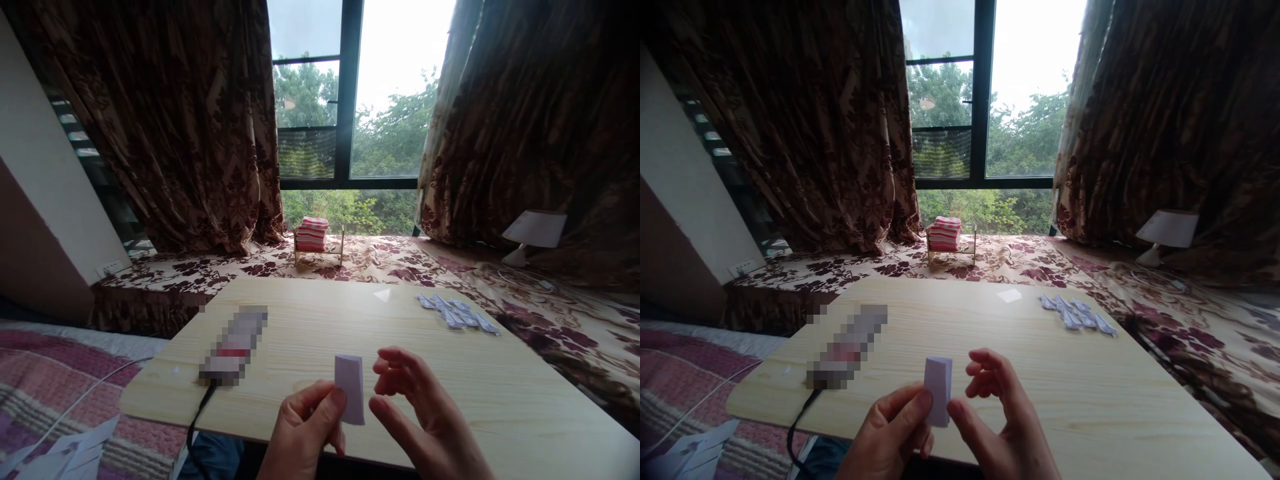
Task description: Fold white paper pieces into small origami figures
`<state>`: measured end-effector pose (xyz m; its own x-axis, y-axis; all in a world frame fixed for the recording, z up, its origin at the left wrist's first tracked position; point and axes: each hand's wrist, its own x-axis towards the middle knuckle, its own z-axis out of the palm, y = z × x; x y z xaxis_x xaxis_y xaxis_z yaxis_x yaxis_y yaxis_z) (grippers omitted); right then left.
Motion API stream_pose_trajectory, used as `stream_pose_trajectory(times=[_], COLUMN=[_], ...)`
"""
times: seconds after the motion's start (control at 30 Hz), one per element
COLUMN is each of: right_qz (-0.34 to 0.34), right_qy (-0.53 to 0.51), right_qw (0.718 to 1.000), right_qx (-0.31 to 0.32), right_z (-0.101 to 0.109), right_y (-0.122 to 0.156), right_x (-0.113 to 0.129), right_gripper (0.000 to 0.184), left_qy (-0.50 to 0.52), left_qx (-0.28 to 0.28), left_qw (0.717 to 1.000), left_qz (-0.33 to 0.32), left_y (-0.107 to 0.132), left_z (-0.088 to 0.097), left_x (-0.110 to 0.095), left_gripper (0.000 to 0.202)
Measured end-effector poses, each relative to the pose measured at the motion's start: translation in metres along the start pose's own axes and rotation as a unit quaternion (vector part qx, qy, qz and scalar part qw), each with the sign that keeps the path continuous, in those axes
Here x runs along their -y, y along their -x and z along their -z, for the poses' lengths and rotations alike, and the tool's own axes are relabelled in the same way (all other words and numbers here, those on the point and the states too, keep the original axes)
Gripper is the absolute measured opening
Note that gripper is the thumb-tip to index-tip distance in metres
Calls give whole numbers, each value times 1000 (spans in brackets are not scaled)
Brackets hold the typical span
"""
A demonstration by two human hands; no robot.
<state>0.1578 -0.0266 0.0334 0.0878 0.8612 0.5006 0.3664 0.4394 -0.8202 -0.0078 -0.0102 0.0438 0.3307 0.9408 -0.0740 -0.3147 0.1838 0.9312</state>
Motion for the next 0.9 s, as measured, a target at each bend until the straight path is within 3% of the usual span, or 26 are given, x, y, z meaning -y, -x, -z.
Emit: stream_pose_trajectory(times=[0.13,0.3,0.67,0.9], right_qz=[56,63,38,48], right_qy=[23,9,-19,-14], right_qw=[997,995,995,996], right_qx=[-38,-82,-85,-68], right_z=[-8,-27,-28,-25], right_y=[11,13,9,7], right_x=[2,17,25,27], right_gripper=[15,2,10,13], left_qy=[208,304,308,244], left_qx=[-16,-16,-44,-60], left_qw=[976,949,947,968], left_qz=[63,75,72,-1], left_y=[2,6,11,5], left_z=[-3,-17,-26,-15], left_x=[22,14,10,12], left_gripper=[32,24,20,22])
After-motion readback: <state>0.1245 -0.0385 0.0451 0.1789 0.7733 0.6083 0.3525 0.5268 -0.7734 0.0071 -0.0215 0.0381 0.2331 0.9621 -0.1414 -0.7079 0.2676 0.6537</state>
